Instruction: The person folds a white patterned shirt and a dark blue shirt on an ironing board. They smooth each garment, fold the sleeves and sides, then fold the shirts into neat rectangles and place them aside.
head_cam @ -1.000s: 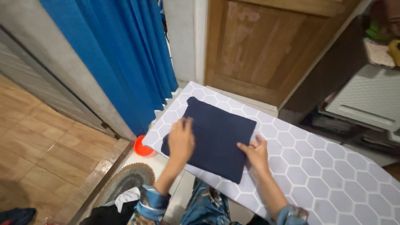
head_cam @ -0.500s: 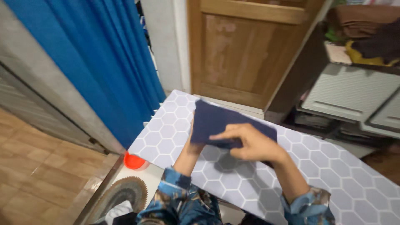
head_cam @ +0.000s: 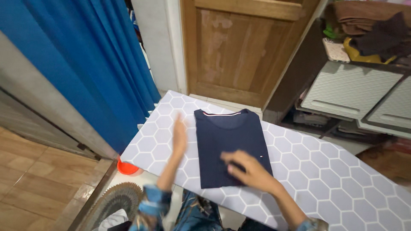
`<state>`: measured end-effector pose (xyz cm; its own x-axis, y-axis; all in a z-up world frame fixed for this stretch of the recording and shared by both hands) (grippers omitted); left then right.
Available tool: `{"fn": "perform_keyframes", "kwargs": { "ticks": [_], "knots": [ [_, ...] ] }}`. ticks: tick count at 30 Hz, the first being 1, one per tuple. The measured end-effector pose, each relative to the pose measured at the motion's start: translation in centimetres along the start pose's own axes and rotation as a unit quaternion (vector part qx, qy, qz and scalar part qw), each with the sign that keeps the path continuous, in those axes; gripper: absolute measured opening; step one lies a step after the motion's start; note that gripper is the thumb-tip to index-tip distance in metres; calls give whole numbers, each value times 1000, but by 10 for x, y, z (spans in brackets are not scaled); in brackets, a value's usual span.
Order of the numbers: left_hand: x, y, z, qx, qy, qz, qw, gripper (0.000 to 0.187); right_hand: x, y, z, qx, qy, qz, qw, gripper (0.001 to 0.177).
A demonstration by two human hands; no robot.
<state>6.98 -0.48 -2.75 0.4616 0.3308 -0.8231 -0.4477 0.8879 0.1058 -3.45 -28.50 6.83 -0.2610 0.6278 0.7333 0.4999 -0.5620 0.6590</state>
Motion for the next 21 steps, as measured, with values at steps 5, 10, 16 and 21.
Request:
{"fn": "perform_keyframes", "kwargs": {
  "ticks": [5, 10, 16, 21],
  "knots": [
    [-95, -62, -108, 238, -173, 299, 908, 76, 2, -24, 37, -199, 59, -84, 975, 63],
    [-113, -36, -113, 182, -177, 359, 898, 71, -42, -33, 13, -213, -30, -207, 954, 69],
    [-95, 11, -108, 158, -146, 417, 883, 61, -130, 16, 7, -320, -108, -228, 913, 69],
    [-76, 3, -72, 156, -125, 369, 908, 57, -153, 48, 44, -389, -104, -167, 900, 51]
  ]
}}
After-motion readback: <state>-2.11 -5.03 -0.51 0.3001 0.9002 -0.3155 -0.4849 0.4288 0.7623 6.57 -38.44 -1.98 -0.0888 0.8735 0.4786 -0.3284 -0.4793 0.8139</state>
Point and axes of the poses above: each hand's wrist, its own z-axis towards the middle knuckle, its own y-axis out of the back of the hand, x = y × z, the point moved 4 cm from there along z, towards the middle knuckle, and after that the axes turned 15 degrees about -y, right-handed, at the moved point
